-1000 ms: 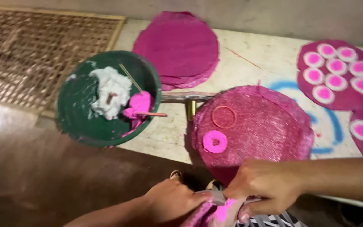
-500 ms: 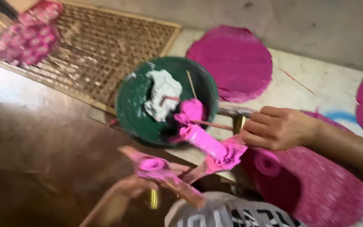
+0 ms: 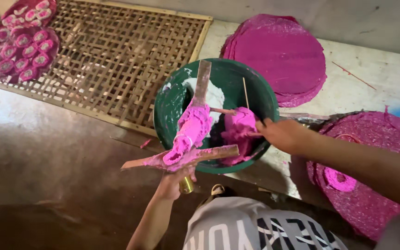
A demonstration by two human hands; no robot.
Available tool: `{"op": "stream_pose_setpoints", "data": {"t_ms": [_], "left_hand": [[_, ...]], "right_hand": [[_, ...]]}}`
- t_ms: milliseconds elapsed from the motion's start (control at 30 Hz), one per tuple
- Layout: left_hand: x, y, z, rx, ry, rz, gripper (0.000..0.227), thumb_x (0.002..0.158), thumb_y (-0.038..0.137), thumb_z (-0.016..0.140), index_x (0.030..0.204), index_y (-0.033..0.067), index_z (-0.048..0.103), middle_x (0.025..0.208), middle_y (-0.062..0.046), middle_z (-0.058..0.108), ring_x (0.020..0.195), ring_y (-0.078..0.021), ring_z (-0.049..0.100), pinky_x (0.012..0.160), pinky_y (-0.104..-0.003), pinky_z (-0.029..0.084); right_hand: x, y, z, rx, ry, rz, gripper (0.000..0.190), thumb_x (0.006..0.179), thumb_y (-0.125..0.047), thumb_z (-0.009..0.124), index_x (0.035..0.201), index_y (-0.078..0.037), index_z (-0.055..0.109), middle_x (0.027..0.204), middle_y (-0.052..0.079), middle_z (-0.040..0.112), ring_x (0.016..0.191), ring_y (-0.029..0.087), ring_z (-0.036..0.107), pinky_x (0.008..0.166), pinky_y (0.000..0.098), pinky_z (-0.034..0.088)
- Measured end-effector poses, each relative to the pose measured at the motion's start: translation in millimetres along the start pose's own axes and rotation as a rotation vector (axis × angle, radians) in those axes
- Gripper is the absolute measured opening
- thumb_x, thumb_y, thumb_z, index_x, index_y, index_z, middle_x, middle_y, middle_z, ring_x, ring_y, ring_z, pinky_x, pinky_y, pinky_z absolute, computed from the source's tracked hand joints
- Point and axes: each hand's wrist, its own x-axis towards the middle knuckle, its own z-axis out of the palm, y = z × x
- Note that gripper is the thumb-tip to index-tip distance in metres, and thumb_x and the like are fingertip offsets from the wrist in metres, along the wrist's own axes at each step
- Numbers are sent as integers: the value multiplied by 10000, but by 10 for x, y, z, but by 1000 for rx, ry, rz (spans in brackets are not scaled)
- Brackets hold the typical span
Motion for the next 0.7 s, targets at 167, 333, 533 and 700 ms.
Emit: {"op": "stream_pose_setpoints", "data": {"t_ms": [167,333,533,700], "left_hand": [[86,268,-302,97,-9,18,357,870,169,695,1181,-5,669,952,-73,663,793,-168,632,687,-336,529],[200,453,-395,126,-127,58,330,891,123,730,1180,-21,665,916,-77,640,789,-174,625,692,-329,533],[202,608,-159,167,-181,-53,320,826,89,761,1116,18,646,932,-70,655,792,-173,649,662,-339,565],[175,564,-51,-45,-120,-19,369,829,101,741,1175,26,637,990,-83,651,785,-169,639,662,-323,554]], "right_hand": [[-761,327,-587,457,-274,159,390,953,-435,516,1277,-261,647,986,70,753,933,246,725,875,424,547],[-1141,131,-989,706,193,55,353,874,-201,608,1214,-178,697,1018,58,755,935,223,724,795,357,601],[-711,-263,-1361,418,460,99,674,856,-172,704,1485,-355,545,1128,67,764,824,289,756,694,400,590],[-487,-248,-1301,241,409,21,662,854,-201,702,1467,-355,507,1070,66,766,792,285,749,708,388,599]]}}
